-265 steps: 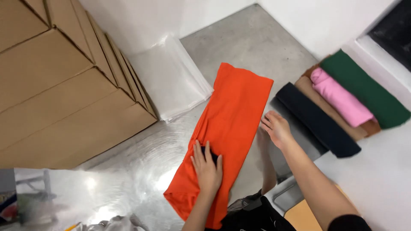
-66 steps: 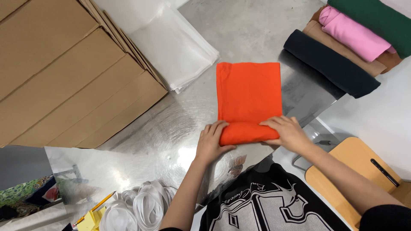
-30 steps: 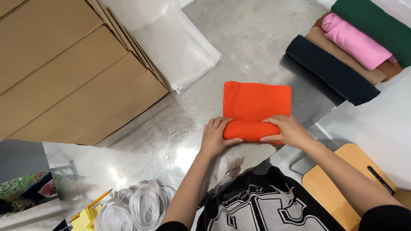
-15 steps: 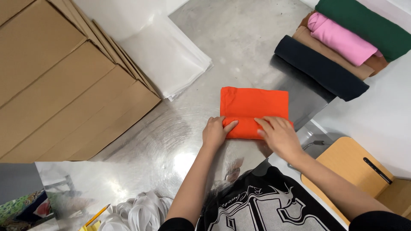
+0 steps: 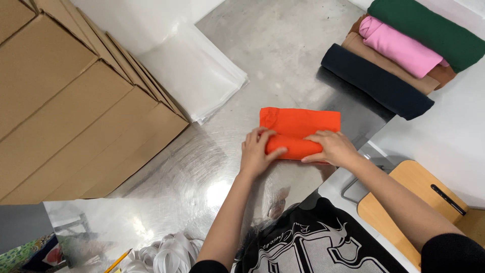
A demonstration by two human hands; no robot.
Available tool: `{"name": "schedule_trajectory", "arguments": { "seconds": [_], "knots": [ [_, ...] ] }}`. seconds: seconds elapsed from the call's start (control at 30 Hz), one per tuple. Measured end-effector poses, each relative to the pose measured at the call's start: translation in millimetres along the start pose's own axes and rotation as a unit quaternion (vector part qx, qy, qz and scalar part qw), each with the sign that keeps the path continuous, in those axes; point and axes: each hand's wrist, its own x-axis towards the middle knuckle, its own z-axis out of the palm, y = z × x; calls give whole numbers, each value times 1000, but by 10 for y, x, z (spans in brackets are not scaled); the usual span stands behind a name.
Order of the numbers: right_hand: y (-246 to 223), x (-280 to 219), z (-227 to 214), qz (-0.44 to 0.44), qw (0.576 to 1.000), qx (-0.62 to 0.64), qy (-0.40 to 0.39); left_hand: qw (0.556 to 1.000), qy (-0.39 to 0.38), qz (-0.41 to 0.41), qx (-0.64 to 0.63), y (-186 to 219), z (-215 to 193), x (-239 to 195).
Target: The person folds a green garment, an orange garment, and a black-and-white checkered garment on a metal table. They retrieve each item from a nearby clothing rack, fold it neatly, and place it on a stack of other folded clothes.
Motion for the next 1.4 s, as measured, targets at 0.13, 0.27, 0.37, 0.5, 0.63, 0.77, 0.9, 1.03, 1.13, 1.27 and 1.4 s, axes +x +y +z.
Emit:
{"name": "schedule_trajectory", "arguments": {
  "seconds": [0.13, 0.27, 0.37, 0.5, 0.63, 0.77, 0.9, 1.03, 1.13, 1.27, 1.4],
  "knots": [
    [7, 91, -22, 42, 997, 58, -26, 999, -26, -36, -6, -121, 130, 39],
    [6, 47, 231, -21, 988, -112, 106, 998, 2, -58, 23, -264, 313, 245],
    [-74, -142, 361, -70, 958, -188, 206, 995, 31, -76, 50, -409, 492, 411],
    [-86, -198, 372, -34, 961, -201, 188, 990, 30, -113, 78, -550, 685, 534],
    [21, 47, 229, 6, 979, -180, 97, 984, -5, -169, 60, -361, 448, 541],
    [178, 279, 86, -4, 998, -56, -3, 961, 23, -264, -76, -272, 276, 527],
    [194, 518, -97, 20, 1000, -15, -6, 913, 215, -286, -199, -187, 190, 345],
    [425, 837, 31, 59, 998, -3, -13, 899, 234, -276, -246, -399, 510, 255],
    [511, 1009, 57, 103, 993, 46, -38, 880, 93, -315, -344, -232, 705, 188],
    [315, 896, 32, 111, 982, 150, -20, 772, -5, -281, -570, 319, 697, 155],
    [60, 475, -105, 143, 948, 284, 5, 740, 37, -286, -607, 561, 735, 204]
  ]
}}
